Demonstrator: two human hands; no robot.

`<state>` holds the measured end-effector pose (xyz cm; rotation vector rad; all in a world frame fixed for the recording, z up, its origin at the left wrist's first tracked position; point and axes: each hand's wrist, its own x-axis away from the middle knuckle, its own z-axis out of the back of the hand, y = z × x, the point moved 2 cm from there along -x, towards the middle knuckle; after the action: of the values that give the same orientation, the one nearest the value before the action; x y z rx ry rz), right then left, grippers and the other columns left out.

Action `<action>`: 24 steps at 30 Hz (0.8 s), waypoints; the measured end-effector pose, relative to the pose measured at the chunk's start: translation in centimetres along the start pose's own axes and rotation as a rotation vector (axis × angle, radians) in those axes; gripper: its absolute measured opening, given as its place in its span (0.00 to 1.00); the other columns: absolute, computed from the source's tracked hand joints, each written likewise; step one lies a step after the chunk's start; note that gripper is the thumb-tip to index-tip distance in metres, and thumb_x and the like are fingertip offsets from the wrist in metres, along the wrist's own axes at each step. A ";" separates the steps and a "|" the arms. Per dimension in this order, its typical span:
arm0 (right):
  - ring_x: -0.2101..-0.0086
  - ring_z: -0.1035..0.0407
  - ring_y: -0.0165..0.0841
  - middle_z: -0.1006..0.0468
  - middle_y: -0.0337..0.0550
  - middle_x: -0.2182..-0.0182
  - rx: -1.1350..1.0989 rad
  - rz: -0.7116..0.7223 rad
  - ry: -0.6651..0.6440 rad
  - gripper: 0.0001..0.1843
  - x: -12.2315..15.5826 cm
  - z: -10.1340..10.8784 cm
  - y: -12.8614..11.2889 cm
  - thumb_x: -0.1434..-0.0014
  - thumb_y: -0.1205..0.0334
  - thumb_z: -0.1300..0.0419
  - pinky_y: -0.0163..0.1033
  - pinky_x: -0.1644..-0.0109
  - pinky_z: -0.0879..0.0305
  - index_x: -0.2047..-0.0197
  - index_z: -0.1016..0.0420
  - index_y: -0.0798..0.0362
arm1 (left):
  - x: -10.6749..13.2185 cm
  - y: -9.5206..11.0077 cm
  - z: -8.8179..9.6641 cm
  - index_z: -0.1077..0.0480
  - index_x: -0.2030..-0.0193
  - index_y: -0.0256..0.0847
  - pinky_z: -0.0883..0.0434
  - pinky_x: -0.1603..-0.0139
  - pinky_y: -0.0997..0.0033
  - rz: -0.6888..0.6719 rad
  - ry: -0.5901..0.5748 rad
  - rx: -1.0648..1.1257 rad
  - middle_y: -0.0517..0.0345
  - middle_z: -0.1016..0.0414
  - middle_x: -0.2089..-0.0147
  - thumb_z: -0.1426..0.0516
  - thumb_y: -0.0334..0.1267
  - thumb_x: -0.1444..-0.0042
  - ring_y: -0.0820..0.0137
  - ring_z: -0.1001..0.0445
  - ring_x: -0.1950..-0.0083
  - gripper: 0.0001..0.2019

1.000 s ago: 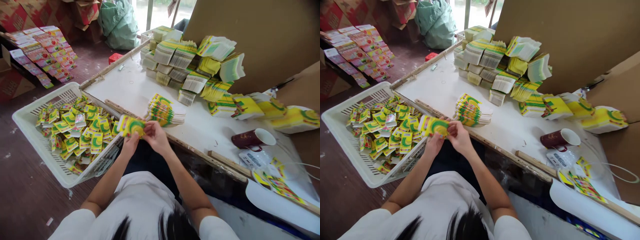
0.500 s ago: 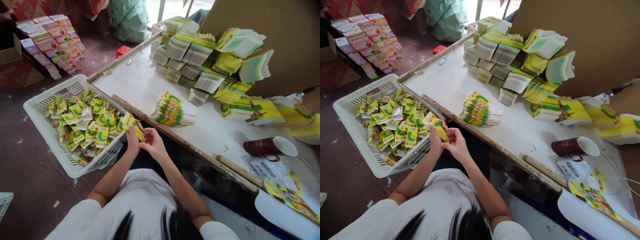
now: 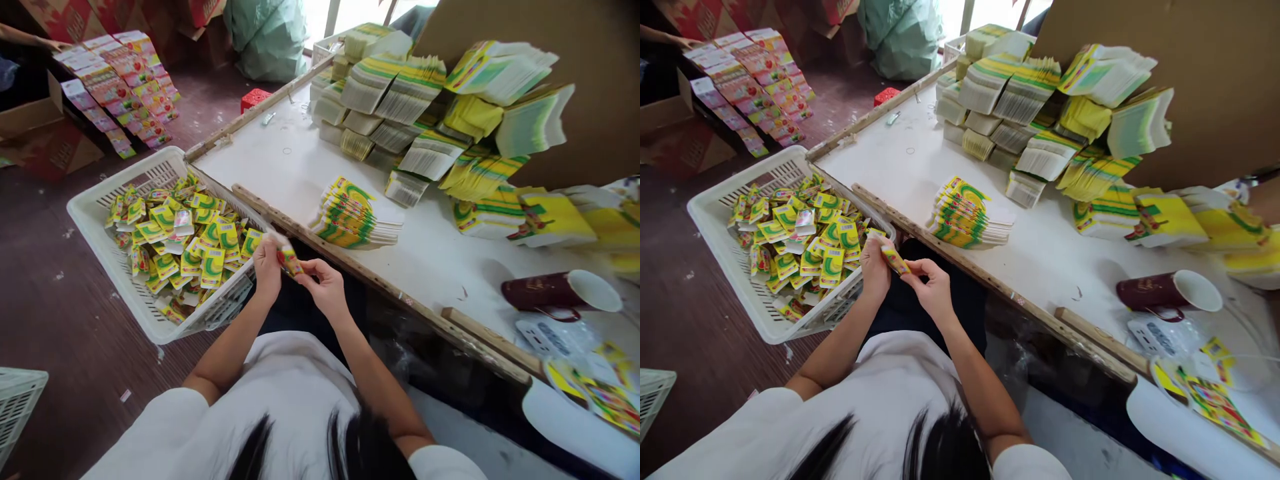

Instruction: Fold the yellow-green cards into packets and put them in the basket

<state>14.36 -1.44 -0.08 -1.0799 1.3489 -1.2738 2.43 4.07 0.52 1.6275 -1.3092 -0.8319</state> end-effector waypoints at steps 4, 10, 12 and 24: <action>0.68 0.26 0.35 0.19 0.40 0.69 0.180 0.113 0.093 0.10 -0.5 2.6 -0.9 0.38 0.55 0.39 0.40 0.61 0.31 0.65 0.20 0.50 | 0.1 -0.1 0.4 0.26 0.72 0.38 0.31 0.69 0.74 -0.063 -0.035 -0.138 0.61 0.25 0.73 0.38 0.62 0.49 0.74 0.30 0.73 0.25; 0.62 0.27 0.38 0.20 0.44 0.66 0.602 0.402 0.197 0.09 -1.8 6.1 -2.8 0.35 0.60 0.42 0.45 0.55 0.30 0.62 0.19 0.48 | -0.4 2.8 0.9 0.28 0.46 0.40 0.28 0.47 0.65 -0.228 -0.298 -0.423 0.49 0.22 0.49 0.38 0.55 0.45 0.63 0.23 0.49 0.25; 0.58 0.28 0.40 0.19 0.43 0.65 0.678 0.461 0.149 0.11 -1.7 6.4 -2.9 0.35 0.61 0.42 0.51 0.46 0.32 0.62 0.17 0.44 | -0.5 4.1 0.8 0.34 0.38 0.42 0.32 0.38 0.60 -0.324 -0.383 -0.549 0.45 0.27 0.40 0.34 0.52 0.48 0.59 0.28 0.40 0.33; 0.33 0.43 0.45 0.38 0.51 0.32 0.117 0.115 0.074 0.34 -0.2 3.3 -1.6 0.35 0.45 0.43 0.56 0.30 0.44 0.30 0.43 0.46 | 2.3 0.7 -0.6 0.34 0.43 0.45 0.27 0.52 0.63 -0.233 -0.765 -0.889 0.54 0.23 0.52 0.32 0.42 0.56 0.59 0.22 0.52 0.31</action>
<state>17.69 -1.86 1.50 -0.8699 1.3545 -1.3016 3.24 1.93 1.47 0.7484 -0.9553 -1.9642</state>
